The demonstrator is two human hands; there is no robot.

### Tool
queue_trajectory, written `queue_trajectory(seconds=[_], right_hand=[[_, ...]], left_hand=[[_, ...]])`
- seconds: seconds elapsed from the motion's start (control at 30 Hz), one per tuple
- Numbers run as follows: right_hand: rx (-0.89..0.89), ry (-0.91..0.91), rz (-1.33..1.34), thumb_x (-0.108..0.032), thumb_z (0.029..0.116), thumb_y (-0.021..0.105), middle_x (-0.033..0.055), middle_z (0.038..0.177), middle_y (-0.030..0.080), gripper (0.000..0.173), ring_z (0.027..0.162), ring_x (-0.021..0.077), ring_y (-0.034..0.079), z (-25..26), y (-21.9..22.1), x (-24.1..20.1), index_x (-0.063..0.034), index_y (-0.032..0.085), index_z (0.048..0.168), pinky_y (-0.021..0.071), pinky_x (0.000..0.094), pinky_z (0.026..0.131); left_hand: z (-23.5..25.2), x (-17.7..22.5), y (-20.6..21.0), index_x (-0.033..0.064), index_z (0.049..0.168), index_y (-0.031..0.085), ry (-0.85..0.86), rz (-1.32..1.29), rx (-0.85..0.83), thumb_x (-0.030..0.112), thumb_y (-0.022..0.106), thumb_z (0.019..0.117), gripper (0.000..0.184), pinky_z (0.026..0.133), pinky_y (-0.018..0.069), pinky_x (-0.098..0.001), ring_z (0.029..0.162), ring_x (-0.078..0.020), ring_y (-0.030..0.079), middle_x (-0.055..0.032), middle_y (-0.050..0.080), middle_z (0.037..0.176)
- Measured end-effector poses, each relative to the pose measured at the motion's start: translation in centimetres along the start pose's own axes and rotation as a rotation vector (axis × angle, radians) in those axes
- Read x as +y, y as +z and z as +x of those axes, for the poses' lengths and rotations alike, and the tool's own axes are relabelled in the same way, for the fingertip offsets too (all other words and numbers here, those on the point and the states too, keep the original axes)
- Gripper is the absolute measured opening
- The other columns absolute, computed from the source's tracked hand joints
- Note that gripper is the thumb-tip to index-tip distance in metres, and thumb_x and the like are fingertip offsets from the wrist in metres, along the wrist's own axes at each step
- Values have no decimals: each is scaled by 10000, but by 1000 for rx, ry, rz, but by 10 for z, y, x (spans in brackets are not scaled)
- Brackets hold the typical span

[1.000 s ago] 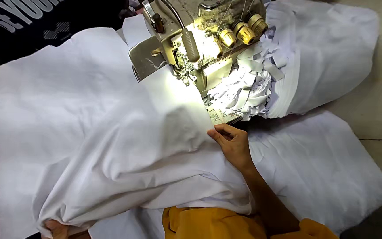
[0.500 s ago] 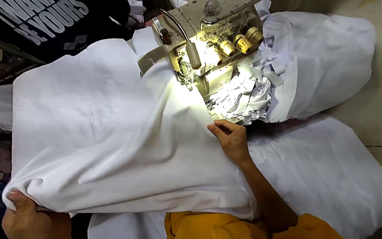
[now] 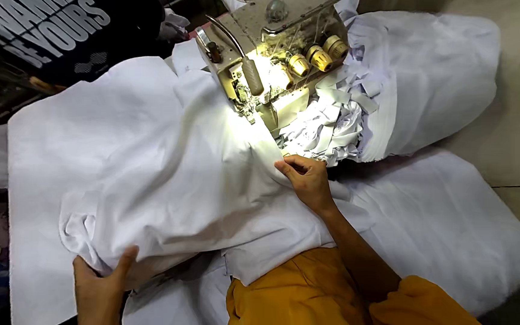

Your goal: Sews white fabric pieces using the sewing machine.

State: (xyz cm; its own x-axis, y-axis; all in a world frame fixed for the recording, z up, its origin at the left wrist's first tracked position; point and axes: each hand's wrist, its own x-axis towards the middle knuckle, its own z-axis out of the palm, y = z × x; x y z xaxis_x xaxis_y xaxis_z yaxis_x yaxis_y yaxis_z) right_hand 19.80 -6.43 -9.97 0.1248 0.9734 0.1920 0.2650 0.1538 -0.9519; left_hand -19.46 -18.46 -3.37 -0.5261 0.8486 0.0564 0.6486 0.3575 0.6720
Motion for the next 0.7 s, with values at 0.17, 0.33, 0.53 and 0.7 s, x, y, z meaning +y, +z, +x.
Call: queue_trajectory(seconds=[0.17,0.33,0.53,0.7], right_hand=[[-16,24,-20,-199,967,718,-23,789,721,134,632,-6,622,-3,-2,0,-74,767,956,531,172,588],[-36,16,16,-193,960,729,-27,765,714,129,607,-6,607,-6,-7,0,-68,763,958,516,165,563],[-39,50,71,-159,954,732,-3,806,735,124,660,9,656,-17,-8,2,-42,759,988,561,172,623],[-10,74,102,-147,950,733,13,829,744,128,716,17,688,-25,-4,6,-26,755,987,590,182,686]], left_hand=[[-52,-4,32,-188,1334,506,-13,161,262,301,709,952,654,1050,431,-462,1203,-404,564,-393,565,1253],[-38,-12,-8,-171,1462,302,75,-293,288,96,430,1069,492,1061,457,-211,1232,-43,559,-197,531,1384],[21,-44,-46,73,1293,577,143,-373,138,314,493,1089,327,953,557,-287,1028,-38,669,52,682,1123],[22,-25,-35,50,1327,536,78,-364,137,294,482,1086,347,946,544,-243,1020,6,650,67,659,1127]])
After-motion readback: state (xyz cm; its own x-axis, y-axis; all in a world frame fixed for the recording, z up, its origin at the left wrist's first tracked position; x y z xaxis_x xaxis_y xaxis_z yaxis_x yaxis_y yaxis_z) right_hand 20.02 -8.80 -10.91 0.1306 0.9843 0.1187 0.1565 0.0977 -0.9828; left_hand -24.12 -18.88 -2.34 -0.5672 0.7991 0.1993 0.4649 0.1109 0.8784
